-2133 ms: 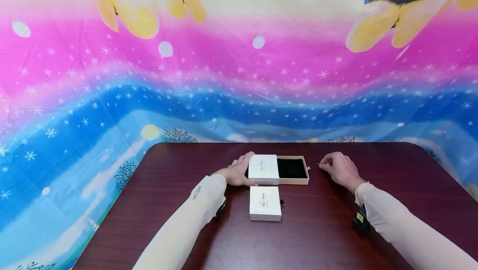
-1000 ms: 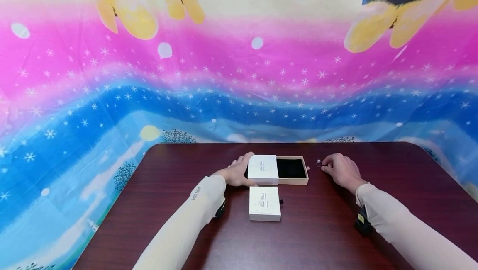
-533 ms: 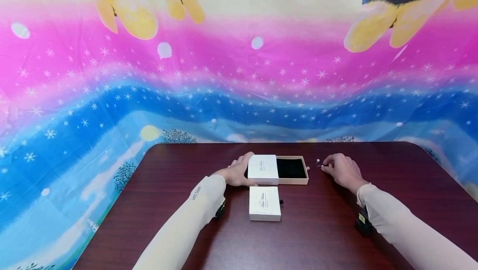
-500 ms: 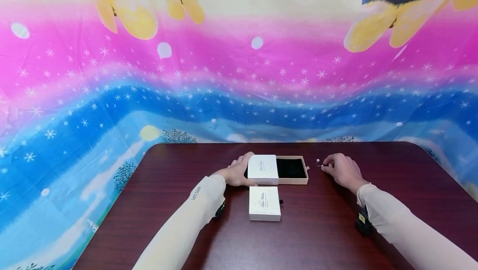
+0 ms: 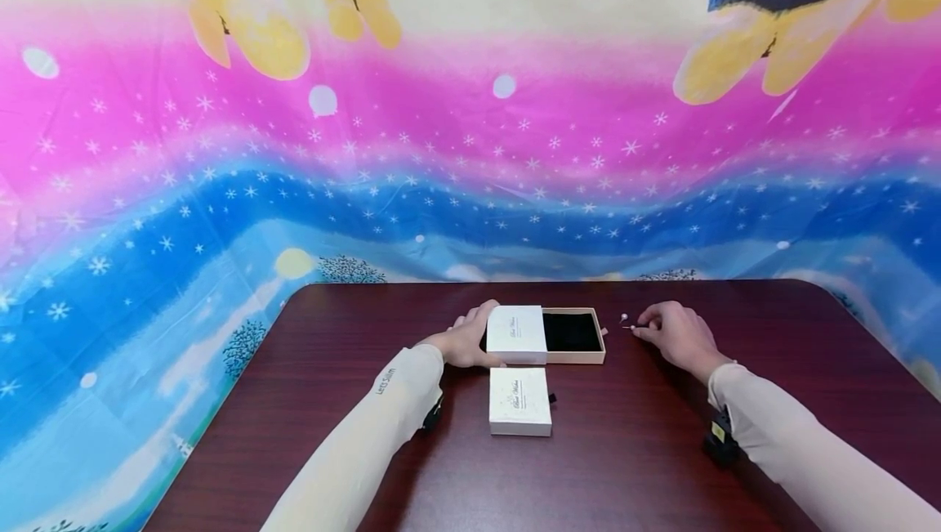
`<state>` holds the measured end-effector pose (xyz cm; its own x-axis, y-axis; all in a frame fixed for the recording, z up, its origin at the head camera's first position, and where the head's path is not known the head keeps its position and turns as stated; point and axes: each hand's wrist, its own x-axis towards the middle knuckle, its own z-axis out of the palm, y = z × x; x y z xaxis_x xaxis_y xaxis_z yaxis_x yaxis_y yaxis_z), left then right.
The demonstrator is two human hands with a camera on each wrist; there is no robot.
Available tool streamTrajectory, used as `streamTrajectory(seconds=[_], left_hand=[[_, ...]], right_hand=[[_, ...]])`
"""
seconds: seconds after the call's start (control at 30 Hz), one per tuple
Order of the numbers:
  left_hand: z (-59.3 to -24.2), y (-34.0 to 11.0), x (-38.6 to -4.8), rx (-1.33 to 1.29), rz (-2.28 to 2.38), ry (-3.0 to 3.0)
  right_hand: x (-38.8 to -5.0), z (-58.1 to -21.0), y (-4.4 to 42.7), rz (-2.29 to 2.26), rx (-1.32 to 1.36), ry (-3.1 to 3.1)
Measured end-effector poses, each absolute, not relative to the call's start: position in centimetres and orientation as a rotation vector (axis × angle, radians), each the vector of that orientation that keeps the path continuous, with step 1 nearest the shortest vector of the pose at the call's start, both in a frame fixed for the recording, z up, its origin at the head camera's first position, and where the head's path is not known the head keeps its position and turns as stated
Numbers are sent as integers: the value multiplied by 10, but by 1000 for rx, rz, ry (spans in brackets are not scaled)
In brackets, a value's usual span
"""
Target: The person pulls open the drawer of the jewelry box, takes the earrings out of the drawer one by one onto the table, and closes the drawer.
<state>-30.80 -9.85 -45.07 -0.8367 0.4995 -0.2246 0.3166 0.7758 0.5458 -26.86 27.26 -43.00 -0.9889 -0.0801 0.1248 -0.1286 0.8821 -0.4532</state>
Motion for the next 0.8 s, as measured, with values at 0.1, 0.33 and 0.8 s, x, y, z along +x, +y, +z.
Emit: streamTrajectory(seconds=[0.1, 0.33, 0.8], left_hand=[[-450, -99, -308, 619, 709, 2611], [-451, -98, -310, 619, 714, 2607], [-440, -96, -301, 613, 703, 2600]], right_hand=[[-268, -429, 272, 723, 171, -2948], [-266, -425, 271, 726, 193, -2939], [-259, -418, 259, 765, 245, -2916]])
